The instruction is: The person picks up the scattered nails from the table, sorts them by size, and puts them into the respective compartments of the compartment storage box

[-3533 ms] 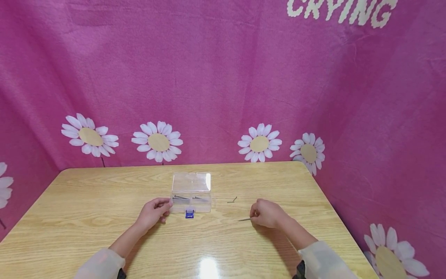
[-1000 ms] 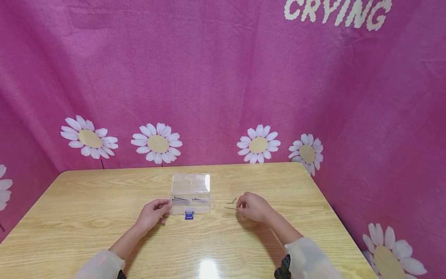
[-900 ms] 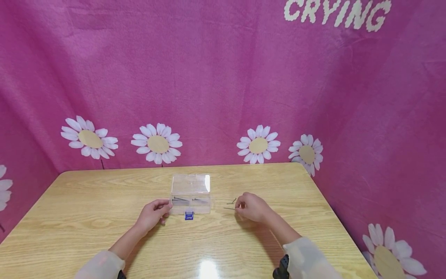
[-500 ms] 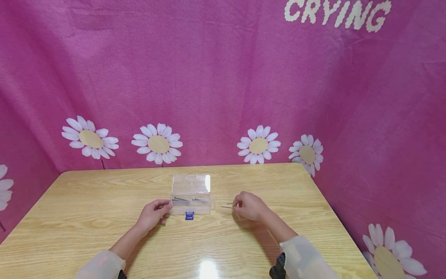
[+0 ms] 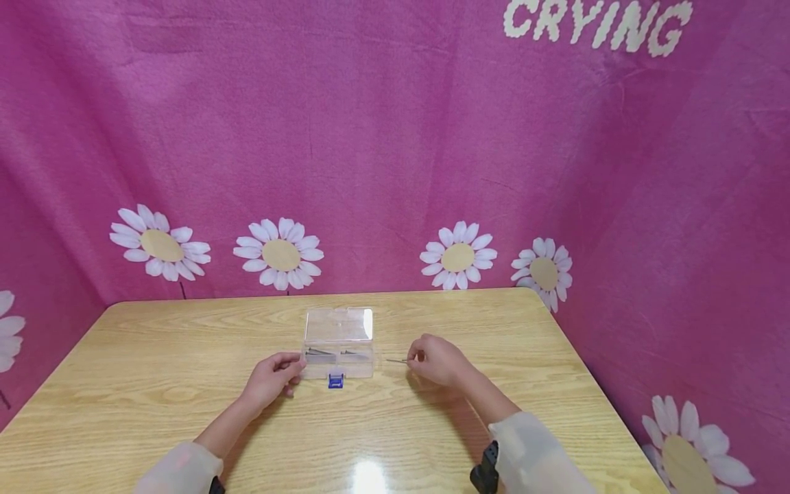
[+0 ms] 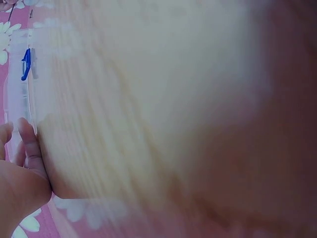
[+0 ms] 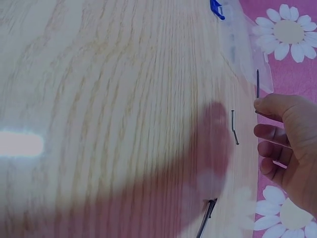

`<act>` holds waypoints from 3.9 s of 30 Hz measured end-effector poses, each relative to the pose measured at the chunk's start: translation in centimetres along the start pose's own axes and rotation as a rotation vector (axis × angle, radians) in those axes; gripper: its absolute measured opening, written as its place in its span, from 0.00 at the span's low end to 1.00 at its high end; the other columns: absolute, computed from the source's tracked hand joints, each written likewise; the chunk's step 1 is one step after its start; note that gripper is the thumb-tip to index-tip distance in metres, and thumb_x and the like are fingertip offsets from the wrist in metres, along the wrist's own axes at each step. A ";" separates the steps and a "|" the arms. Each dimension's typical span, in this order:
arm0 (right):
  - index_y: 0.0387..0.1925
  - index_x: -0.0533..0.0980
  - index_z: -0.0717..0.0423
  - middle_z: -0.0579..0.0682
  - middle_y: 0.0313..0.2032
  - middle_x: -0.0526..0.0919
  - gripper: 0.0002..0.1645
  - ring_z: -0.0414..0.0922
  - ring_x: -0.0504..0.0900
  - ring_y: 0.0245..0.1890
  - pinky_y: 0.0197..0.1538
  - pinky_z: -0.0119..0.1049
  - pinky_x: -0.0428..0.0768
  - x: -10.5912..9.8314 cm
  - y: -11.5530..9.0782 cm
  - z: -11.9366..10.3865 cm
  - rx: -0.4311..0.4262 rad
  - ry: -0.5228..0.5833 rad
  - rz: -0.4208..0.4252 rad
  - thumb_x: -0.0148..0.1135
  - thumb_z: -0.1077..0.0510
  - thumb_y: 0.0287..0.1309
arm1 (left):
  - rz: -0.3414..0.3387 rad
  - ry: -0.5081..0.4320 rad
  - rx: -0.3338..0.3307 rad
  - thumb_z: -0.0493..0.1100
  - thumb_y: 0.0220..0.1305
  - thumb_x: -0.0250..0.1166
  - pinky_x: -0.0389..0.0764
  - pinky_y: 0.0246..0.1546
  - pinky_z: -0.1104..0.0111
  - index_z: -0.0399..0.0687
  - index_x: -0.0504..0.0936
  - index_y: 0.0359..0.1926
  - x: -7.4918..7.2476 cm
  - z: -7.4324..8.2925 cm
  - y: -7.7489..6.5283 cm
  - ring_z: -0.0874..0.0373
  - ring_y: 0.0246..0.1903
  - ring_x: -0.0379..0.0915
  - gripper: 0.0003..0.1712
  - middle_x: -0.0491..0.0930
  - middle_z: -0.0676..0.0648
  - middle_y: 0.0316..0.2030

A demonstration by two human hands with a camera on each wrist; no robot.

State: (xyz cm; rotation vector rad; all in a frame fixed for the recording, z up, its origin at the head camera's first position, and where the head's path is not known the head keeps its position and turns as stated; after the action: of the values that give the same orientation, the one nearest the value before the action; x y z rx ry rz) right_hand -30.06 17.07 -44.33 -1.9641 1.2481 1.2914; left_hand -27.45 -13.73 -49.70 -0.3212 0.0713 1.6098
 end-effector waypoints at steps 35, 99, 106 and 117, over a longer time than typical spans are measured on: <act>0.32 0.81 0.53 0.45 0.28 0.77 0.05 0.40 0.73 0.31 0.38 0.34 0.76 0.6 3.2 -2.4 0.032 -0.036 -0.023 0.61 0.60 0.52 | -0.005 -0.001 0.007 0.42 0.63 0.61 0.79 0.23 0.71 0.32 0.74 0.54 0.0 0.0 0.0 0.61 0.26 0.72 0.22 0.76 0.44 0.34; 0.33 0.80 0.56 0.47 0.30 0.80 0.07 0.42 0.76 0.32 0.37 0.36 0.78 4.4 6.2 -4.8 0.138 0.105 -0.012 0.57 0.60 0.54 | 0.004 -0.022 0.022 0.40 0.63 0.61 0.78 0.21 0.73 0.30 0.75 0.52 0.0 0.0 0.1 0.61 0.24 0.71 0.20 0.76 0.45 0.32; 0.33 0.80 0.54 0.46 0.29 0.80 0.08 0.42 0.76 0.32 0.38 0.36 0.78 4.6 6.1 -4.6 0.156 0.110 -0.009 0.57 0.55 0.57 | -0.006 -0.009 0.010 0.41 0.63 0.61 0.78 0.22 0.72 0.31 0.74 0.53 0.1 0.0 0.0 0.61 0.25 0.71 0.21 0.76 0.44 0.33; 0.33 0.79 0.51 0.45 0.33 0.79 0.07 0.43 0.77 0.36 0.43 0.38 0.79 3.4 5.3 -4.1 0.194 0.159 0.008 0.56 0.54 0.60 | -0.004 -0.024 0.020 0.41 0.62 0.62 0.78 0.21 0.72 0.31 0.75 0.52 0.0 -0.1 0.1 0.61 0.25 0.71 0.21 0.75 0.45 0.32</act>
State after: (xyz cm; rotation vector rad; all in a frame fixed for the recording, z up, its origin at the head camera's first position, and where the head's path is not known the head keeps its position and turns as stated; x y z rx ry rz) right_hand -32.37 9.96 -45.06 -1.9532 1.4010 0.9927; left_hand -27.56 -13.74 -49.83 -0.2866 0.0686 1.6072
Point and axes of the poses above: each hand's wrist, its own y-axis towards the middle knuckle, its own x-axis out of the palm, z = x × y, the point moved 4 cm from there along y, towards the middle knuckle
